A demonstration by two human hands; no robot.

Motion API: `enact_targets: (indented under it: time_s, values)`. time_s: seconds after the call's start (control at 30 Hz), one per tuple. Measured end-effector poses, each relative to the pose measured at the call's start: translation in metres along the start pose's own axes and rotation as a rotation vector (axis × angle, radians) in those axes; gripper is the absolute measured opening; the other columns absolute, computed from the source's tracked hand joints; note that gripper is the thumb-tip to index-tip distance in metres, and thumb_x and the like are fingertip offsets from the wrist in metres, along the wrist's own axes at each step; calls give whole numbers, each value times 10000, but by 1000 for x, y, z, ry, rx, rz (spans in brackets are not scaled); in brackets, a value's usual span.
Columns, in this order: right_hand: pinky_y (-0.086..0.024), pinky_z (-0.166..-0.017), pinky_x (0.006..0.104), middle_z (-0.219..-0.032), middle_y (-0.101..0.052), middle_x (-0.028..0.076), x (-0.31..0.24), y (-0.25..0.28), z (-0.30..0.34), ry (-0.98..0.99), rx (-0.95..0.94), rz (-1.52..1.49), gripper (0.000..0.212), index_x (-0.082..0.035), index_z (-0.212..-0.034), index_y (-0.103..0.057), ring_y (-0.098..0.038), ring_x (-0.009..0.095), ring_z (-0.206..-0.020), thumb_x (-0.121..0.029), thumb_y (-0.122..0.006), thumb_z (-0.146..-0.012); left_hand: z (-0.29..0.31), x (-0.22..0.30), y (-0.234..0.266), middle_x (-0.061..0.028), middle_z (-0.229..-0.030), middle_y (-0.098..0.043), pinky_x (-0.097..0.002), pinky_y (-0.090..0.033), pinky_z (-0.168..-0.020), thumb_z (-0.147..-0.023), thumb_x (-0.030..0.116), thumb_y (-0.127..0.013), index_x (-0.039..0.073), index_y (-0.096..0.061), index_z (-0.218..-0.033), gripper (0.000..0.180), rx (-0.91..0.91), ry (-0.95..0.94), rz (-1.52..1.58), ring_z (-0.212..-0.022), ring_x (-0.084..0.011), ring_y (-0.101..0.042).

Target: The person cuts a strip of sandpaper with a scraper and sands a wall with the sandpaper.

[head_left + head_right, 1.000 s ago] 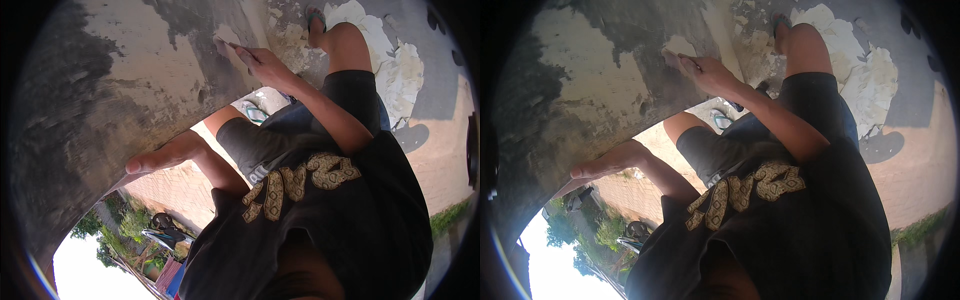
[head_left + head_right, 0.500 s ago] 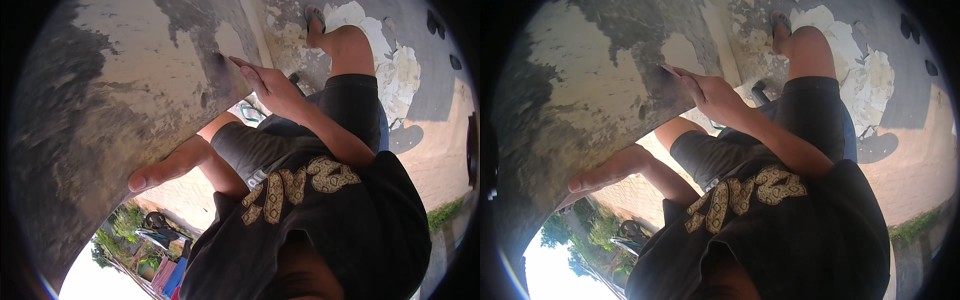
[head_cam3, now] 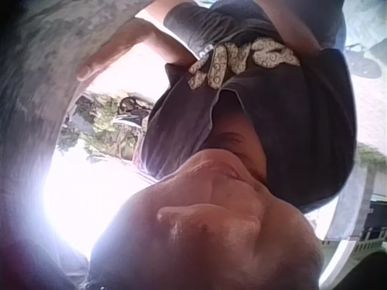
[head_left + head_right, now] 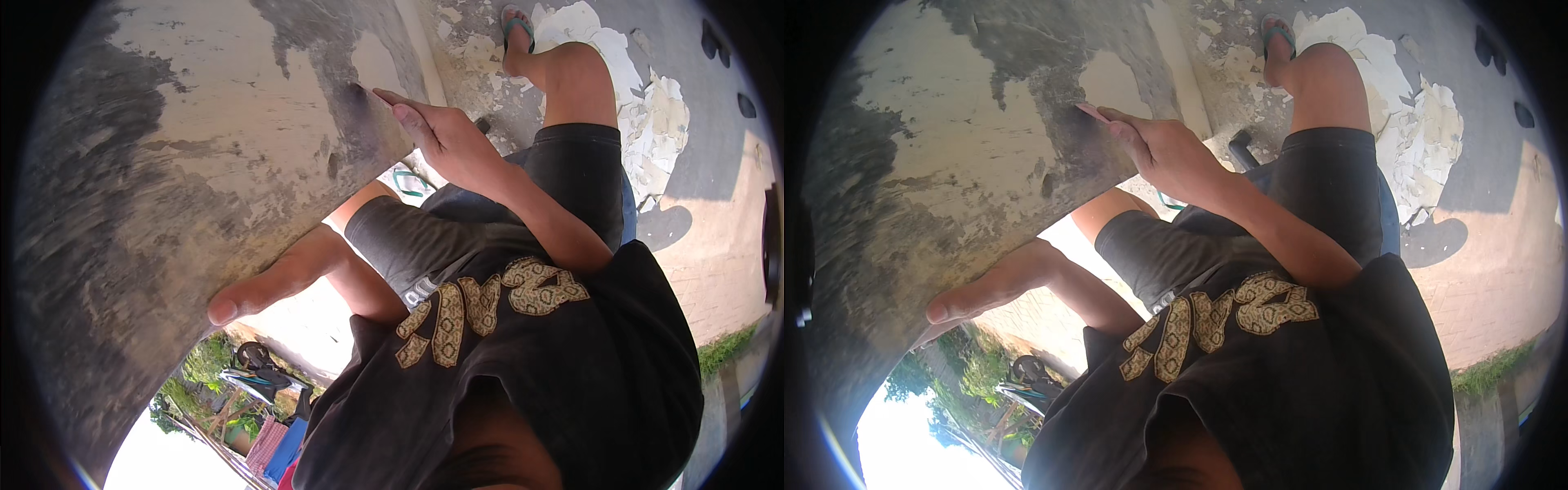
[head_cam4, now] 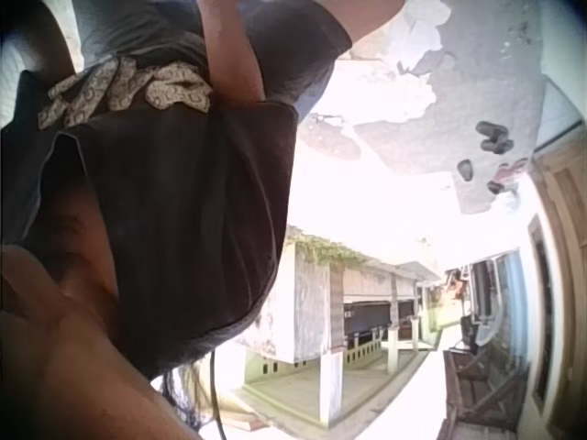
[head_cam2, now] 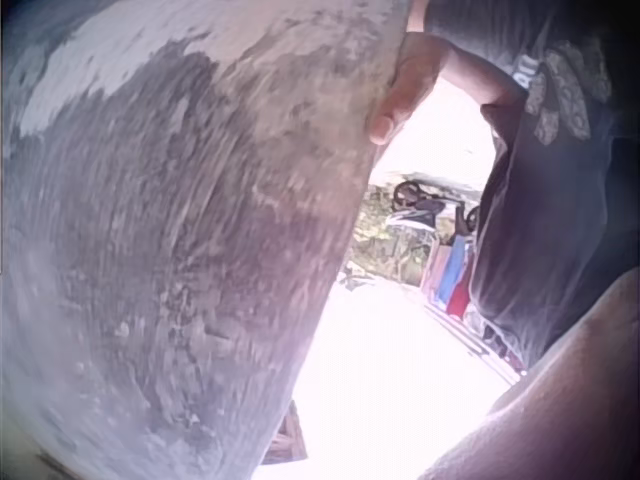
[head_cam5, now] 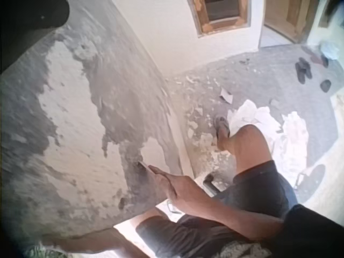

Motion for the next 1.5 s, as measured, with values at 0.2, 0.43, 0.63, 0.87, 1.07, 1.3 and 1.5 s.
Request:
enact_targets:
  time_s: [0.2, 0.43, 0.63, 0.87, 1.07, 1.3, 1.5]
  values:
    - [-472, -827, 320, -1079, -653, 177, 18, -6, -4, -130, -77, 40, 446, -87, -1348, -496, -645, 280, -907, -360, -349, -1027, 5, -12, 2, -258, -1473, -156, -466, -409, -1062, -967, 578, -221, 32, -53, -1479, 767, 13, 93, 109, -1380, -350, -245]
    - [-458, -725, 333, -899, -650, 179, 24, -7, 0, -204, -125, 9, 445, -97, -1325, -528, -556, 224, -692, -378, -356, -1026, 12, -39, 2, -254, -1474, -155, -471, -421, -1053, -973, 564, -221, 35, -54, -1480, 752, 64, 400, 311, -1381, -355, -242]
    - [-457, -638, 389, -699, -579, 214, 20, 0, -7, -131, -46, 53, 421, -123, -1327, -525, -589, 309, -631, -355, -348, -1023, 11, -31, 4, -254, -1472, -165, -461, -418, -1057, -973, 564, -231, 52, -57, -1485, 745, 79, 273, 161, -1378, -350, -251]
    - [-463, -778, 337, -925, -649, 228, 29, -8, 2, -358, -218, 44, 451, -76, -1348, -497, -631, 238, -822, -359, -352, -1028, 15, -44, 6, -256, -1456, -210, -445, -411, -1064, -966, 580, -264, 59, -67, -1481, 759, 89, 353, 276, -1356, -333, -297]
    - [-433, -609, 405, -618, -532, 195, 25, -6, -5, -168, -126, 83, 429, -109, -1277, -569, -560, 339, -584, -373, -351, -1020, 16, -53, 7, -246, -1442, -242, -445, -415, -1059, -968, 579, -262, 46, -96, -1472, 753, 104, 401, 306, -1348, -317, -311]
    - [-428, -605, 427, -601, -527, 204, 6, 8, -12, -24, -34, 61, 426, -136, -1283, -568, -549, 337, -566, -388, -350, -1018, 12, -47, 8, -248, -1444, -235, -455, -406, -1065, -979, 555, -243, 34, -105, -1468, 728, 116, 320, 285, -1345, -330, -308]
    - [-431, -592, 352, -703, -560, 229, 9, -8, 1, -159, -186, 54, 428, -124, -1316, -540, -467, 249, -523, -380, -371, -1018, 10, -42, 9, -239, -1470, -180, -457, -393, -1075, -987, 542, -222, 30, -97, -1470, 715, 87, 324, 228, -1363, -329, -270]
Point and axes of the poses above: each hand's wrist, its own z-axis away from the middle knuckle, its own y-axis out of the back of the hand, x = y × z, the point moved 8 cm from there along -z, towards the middle knuckle
